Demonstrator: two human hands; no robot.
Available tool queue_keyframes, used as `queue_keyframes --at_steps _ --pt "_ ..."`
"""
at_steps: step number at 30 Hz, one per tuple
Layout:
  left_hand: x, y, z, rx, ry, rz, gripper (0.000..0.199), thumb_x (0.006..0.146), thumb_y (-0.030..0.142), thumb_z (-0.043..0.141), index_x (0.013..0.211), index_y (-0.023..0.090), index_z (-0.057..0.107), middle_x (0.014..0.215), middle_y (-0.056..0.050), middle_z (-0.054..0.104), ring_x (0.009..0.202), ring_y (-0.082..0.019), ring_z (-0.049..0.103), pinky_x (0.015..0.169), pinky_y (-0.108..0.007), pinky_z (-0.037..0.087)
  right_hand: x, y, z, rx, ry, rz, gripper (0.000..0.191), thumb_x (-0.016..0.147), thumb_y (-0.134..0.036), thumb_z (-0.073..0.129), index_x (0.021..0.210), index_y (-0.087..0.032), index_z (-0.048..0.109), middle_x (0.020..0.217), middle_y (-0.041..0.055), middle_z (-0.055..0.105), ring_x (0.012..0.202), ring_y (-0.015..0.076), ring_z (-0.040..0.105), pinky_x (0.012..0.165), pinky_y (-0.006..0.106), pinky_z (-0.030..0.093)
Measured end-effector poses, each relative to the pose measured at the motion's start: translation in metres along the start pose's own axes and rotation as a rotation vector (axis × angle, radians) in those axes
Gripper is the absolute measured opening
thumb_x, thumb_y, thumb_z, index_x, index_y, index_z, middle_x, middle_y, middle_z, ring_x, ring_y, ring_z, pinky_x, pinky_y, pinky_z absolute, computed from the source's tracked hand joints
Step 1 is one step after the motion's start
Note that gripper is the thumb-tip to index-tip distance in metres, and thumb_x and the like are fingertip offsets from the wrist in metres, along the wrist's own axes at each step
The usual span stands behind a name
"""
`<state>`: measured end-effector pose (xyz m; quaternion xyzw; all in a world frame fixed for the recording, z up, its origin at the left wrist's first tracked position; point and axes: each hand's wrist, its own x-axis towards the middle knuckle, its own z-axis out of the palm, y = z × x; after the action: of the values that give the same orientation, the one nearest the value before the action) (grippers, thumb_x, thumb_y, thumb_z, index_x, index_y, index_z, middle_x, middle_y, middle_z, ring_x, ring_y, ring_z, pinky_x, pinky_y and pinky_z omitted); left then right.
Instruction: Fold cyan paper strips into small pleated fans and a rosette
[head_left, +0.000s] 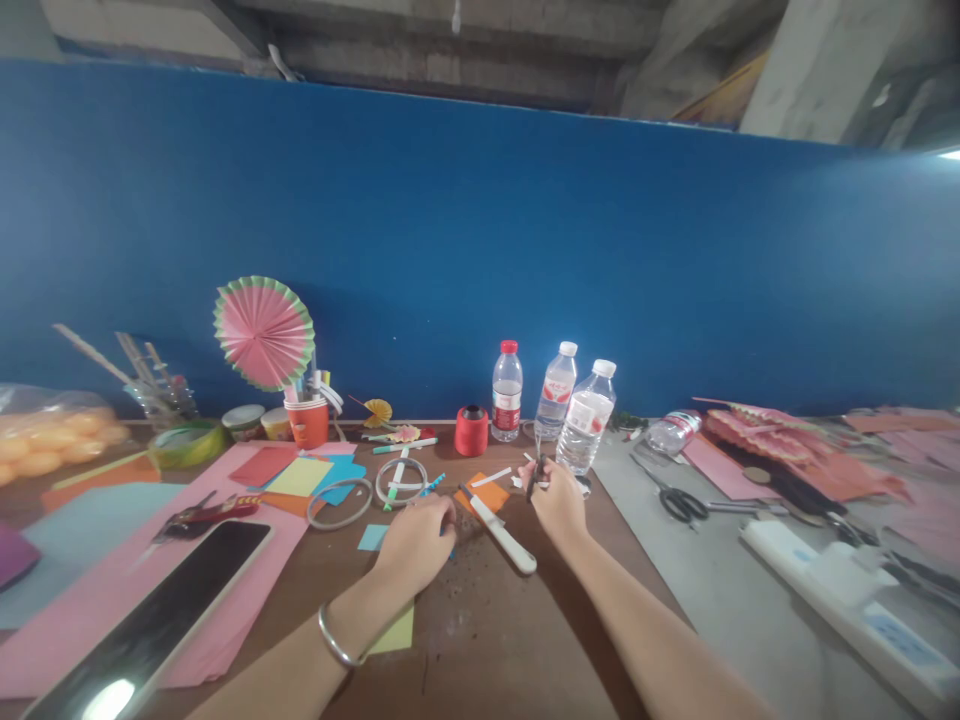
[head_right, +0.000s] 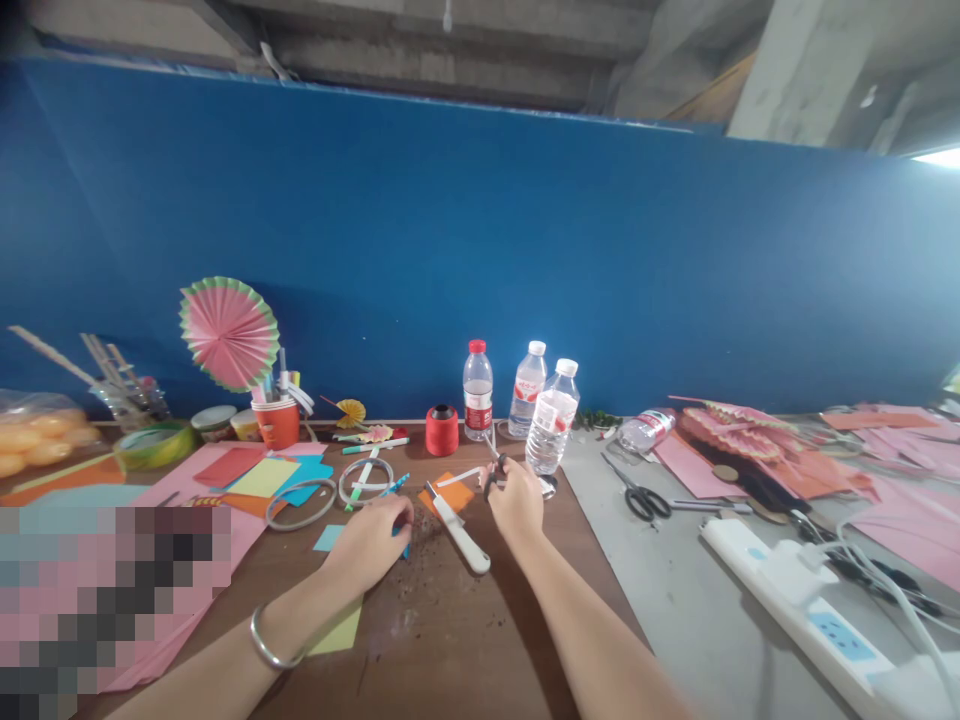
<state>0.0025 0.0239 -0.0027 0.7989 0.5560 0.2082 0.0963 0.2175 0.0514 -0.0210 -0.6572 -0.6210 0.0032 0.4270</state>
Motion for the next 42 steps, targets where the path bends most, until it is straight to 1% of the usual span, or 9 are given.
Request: queue_keyframes --at_steps 4,10,17,20,23,26,32,37,42 --pt "0.002 -0.002 -0.002 -0.001 0.010 0.000 0.010 0.072 0.018 0.045 0.071 0.019 0.055 0.077 -0.005 0.060 0.075 -0.019 0.055 0.067 -0.028 0.037 -0.006 -0.009 0.002 0.139 -0.080 -0.009 0.024 0.074 -0.037 0.050 0.084 -0.018 0.060 0.077 0.0037 0.061 0.075 0.0190 0.054 0.067 0.027 0.038" --pt "0.000 -0.001 -0.002 0.055 -0.031 0.001 0.006 0.065 0.021 0.052 0.068 0.020 0.057 0.075 -0.006 0.060 0.074 -0.023 0.056 0.063 -0.030 0.036 -0.008 -0.011 0.007 0.351 -0.165 0.001 0.019 0.072 -0.029 0.050 0.081 -0.016 0.062 0.076 0.0050 0.063 0.069 0.0176 0.056 0.065 0.027 0.042" --pt "0.006 0.000 -0.002 -0.390 -0.019 0.023 0.015 0.068 0.013 0.045 0.072 0.020 0.058 0.075 -0.001 0.062 0.073 -0.017 0.057 0.069 -0.028 0.040 -0.018 -0.026 0.006 0.610 -0.258 -0.026 0.019 0.071 -0.026 0.053 0.084 -0.016 0.065 0.072 0.0028 0.064 0.060 0.0136 0.054 0.057 0.023 0.042" --pt "0.009 0.001 0.001 -0.615 0.018 -0.021 0.011 0.072 0.019 0.048 0.078 0.019 0.058 0.076 -0.002 0.063 0.072 -0.017 0.058 0.069 -0.028 0.042 -0.026 -0.038 0.004 0.608 -0.234 -0.099 0.024 0.068 -0.025 0.057 0.090 -0.018 0.065 0.080 0.0037 0.064 0.064 0.0141 0.053 0.059 0.024 0.042" --pt "0.009 0.002 0.006 -0.745 0.053 -0.042 0.012 0.072 0.024 0.053 0.080 0.017 0.058 0.076 -0.003 0.063 0.070 -0.017 0.058 0.067 -0.028 0.043 -0.033 -0.043 0.006 0.551 -0.297 -0.118 0.025 0.066 -0.026 0.060 0.089 -0.020 0.066 0.074 0.0019 0.063 0.058 0.0129 0.051 0.055 0.022 0.040" --pt "0.008 0.003 0.010 -0.798 0.070 -0.048 0.012 0.070 0.025 0.056 0.078 0.017 0.058 0.072 -0.002 0.063 0.066 -0.016 0.057 0.063 -0.027 0.043 -0.036 -0.042 0.010 0.505 -0.366 -0.066 0.017 0.067 -0.028 0.058 0.078 -0.019 0.067 0.065 0.0004 0.061 0.052 0.0113 0.049 0.050 0.021 0.038" --pt "0.008 0.003 0.014 -0.804 0.076 -0.061 0.009 0.069 0.023 0.058 0.076 0.017 0.058 0.070 -0.001 0.062 0.064 -0.015 0.056 0.062 -0.026 0.043 -0.033 -0.037 0.014 0.497 -0.332 -0.033 0.016 0.069 -0.027 0.055 0.073 -0.016 0.067 0.059 0.0001 0.057 0.053 0.0114 0.048 0.049 0.020 0.035" --pt "0.010 0.004 0.012 -0.839 -0.003 0.014 0.012 0.070 0.019 0.057 0.081 0.017 0.058 0.076 -0.002 0.063 0.072 -0.015 0.057 0.068 -0.027 0.043 -0.031 -0.034 0.014 0.507 -0.322 -0.024 0.016 0.069 -0.023 0.053 0.076 -0.016 0.065 0.061 0.0003 0.058 0.054 0.0113 0.049 0.051 0.020 0.037" --pt "0.009 0.005 0.007 -0.827 -0.107 0.054 0.014 0.070 0.017 0.056 0.083 0.017 0.059 0.071 0.001 0.060 0.058 -0.011 0.049 0.056 -0.023 0.039 -0.029 -0.032 0.013 0.514 -0.314 -0.015 0.010 0.067 -0.021 0.054 0.069 -0.016 0.062 0.063 0.0007 0.057 0.055 0.0120 0.049 0.052 0.021 0.038"
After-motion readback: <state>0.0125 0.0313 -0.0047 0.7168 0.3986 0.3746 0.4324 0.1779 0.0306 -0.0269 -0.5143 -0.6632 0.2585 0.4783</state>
